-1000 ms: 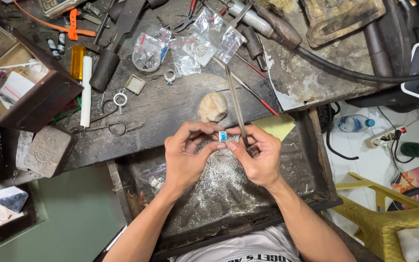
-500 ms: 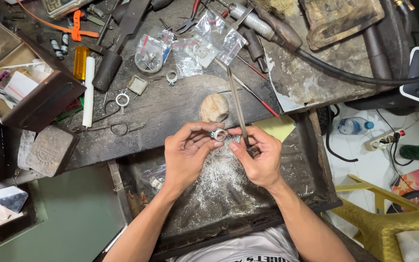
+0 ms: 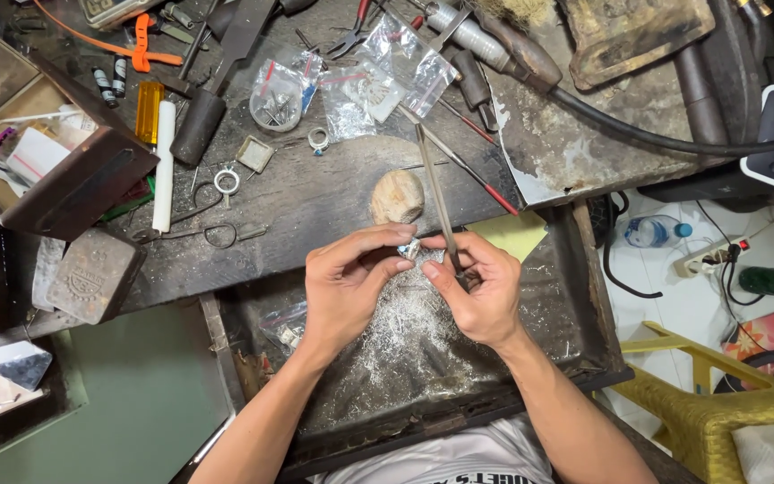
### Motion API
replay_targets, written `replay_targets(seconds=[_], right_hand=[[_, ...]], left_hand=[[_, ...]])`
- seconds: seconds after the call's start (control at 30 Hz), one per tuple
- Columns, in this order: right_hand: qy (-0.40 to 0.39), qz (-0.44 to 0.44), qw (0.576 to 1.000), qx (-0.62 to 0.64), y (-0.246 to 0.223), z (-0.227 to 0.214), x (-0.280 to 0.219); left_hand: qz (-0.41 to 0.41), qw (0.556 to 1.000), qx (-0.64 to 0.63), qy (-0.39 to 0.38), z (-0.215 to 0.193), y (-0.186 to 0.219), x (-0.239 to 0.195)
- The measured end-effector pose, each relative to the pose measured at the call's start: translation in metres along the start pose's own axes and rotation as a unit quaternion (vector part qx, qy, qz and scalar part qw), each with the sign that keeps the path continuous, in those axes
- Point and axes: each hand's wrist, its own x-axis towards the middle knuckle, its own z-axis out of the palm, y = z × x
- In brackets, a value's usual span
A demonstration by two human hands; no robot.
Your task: Filing a small metal jewelry component with a needle file at a workbench to refine its shape.
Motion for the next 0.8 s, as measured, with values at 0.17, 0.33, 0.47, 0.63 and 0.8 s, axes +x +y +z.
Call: replay_targets(seconds=[0.17,0.33,0.47,0.63,0.8], right_hand=[[-0.001,0.002,1.0,-0.001,-0.0042,-0.0001,0.0017],[0.001,0.001,1.0,0.002,-0.0017,-0.0012,0.0015],[-0.002,0.003,1.0,-0.005,-0.0019,-0.0013,0.0014],[-0.003,0.005,1.0,-0.009,-0.0017,-0.0005,0.0016],[-0.001,0.009,1.0,-0.008,-0.0046,-0.0001,0.0029]], left_hand=[[0.023,0.999,0.004,-0.023,-0.0014,0.0056,0.0037],[0.014,1.0,0.005,-0.021,-0.0002,-0.0022,-0.0023],[0.002,1.0,-0.002,-0.021,0.0014,-0.0004,-0.0032],[0.003,1.0,0.01,-0.027,-0.0009,0.001,-0.0022],[-0.009,1.0,0.003,-0.028,-0.0004,0.0018,-0.0026]])
